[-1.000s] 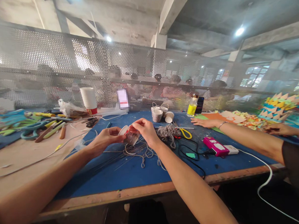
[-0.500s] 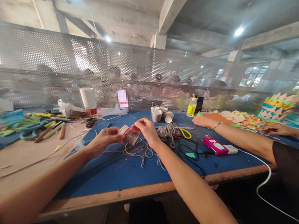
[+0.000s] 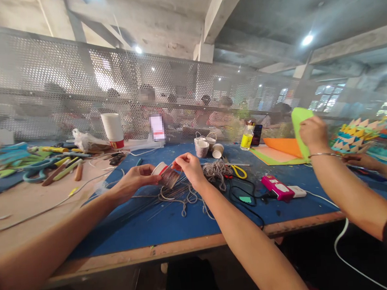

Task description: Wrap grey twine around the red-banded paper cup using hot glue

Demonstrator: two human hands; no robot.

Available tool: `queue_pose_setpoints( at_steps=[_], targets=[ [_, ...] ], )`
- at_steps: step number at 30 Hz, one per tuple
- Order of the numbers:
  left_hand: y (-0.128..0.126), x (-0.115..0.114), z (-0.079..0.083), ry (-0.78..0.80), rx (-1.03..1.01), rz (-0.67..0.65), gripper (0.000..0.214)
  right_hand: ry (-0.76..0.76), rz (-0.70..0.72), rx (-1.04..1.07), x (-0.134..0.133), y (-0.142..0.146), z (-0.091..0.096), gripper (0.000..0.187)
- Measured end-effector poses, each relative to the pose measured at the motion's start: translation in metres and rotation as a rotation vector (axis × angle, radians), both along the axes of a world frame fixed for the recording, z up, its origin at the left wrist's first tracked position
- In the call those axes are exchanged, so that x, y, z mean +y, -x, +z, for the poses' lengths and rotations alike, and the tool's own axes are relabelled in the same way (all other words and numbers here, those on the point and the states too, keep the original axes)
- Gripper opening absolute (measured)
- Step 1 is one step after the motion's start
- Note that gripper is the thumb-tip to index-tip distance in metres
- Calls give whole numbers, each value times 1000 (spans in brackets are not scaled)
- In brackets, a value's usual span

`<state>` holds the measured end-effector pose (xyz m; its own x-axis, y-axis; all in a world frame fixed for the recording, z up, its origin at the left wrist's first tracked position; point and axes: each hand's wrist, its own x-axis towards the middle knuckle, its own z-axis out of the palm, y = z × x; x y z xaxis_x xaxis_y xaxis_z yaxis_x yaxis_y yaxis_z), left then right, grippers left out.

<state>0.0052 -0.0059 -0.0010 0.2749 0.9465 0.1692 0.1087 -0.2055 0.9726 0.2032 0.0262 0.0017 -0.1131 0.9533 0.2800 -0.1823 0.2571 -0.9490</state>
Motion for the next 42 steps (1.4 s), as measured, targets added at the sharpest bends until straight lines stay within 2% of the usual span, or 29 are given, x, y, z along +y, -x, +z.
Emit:
queue_pose_setpoints(
  at_steps=[25,42],
  targets=[
    [0,-1,-1,-52,36,-36,18,-54,-95,-189,16,-3,-16,10],
    [-3,-6,3,-55,36,-49,18,-123,-141,-352,21,-4,-20,13]
  ],
)
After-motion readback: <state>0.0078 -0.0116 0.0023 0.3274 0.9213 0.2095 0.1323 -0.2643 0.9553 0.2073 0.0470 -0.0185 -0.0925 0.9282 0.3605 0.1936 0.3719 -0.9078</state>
